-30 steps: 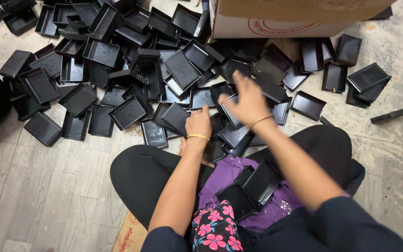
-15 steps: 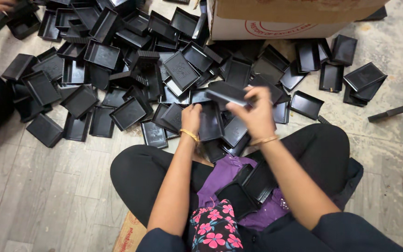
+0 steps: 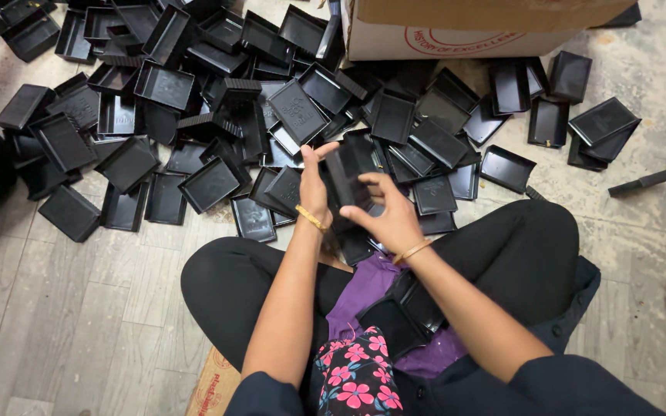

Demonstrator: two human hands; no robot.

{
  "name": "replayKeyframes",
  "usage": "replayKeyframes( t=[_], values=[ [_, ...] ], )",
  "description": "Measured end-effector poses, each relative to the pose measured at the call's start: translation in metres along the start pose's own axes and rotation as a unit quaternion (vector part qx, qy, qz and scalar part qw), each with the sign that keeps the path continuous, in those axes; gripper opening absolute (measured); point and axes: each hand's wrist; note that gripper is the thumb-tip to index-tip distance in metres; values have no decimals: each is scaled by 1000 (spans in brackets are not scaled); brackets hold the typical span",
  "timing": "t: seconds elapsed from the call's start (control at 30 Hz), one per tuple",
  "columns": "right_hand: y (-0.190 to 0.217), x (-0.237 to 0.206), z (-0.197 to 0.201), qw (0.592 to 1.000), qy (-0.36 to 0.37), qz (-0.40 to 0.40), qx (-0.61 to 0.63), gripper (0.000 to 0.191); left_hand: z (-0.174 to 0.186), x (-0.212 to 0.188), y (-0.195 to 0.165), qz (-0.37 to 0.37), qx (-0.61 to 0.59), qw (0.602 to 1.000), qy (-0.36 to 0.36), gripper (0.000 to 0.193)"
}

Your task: The person sits on the floor among a large spread of black plastic boxes, picks them up one at a time, fits each lid onto a base, and places the assembled boxes into a cardboard box beside them.

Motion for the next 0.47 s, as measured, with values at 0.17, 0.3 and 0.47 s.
replayKeyframes(
  t=[0.17, 0.3, 0.47],
  values=[
    [-8, -11, -11, 994, 14, 28, -100, 64, 9, 8, 12, -73, 53, 996, -14, 76],
    [-27, 2, 12, 933, 161, -193, 256, 49, 26, 11, 9, -113, 172, 978, 40, 83],
    [-16, -8, 12, 964, 132, -57, 224, 52, 24, 5, 6, -214, 366, 884, -196, 80]
  ],
)
Point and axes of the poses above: each hand's wrist, its own x-axis towards the middle knuckle, its own z-axis out of the back of the hand, y = z × x, and after that the axes turned 4 degrees about z, right-handed
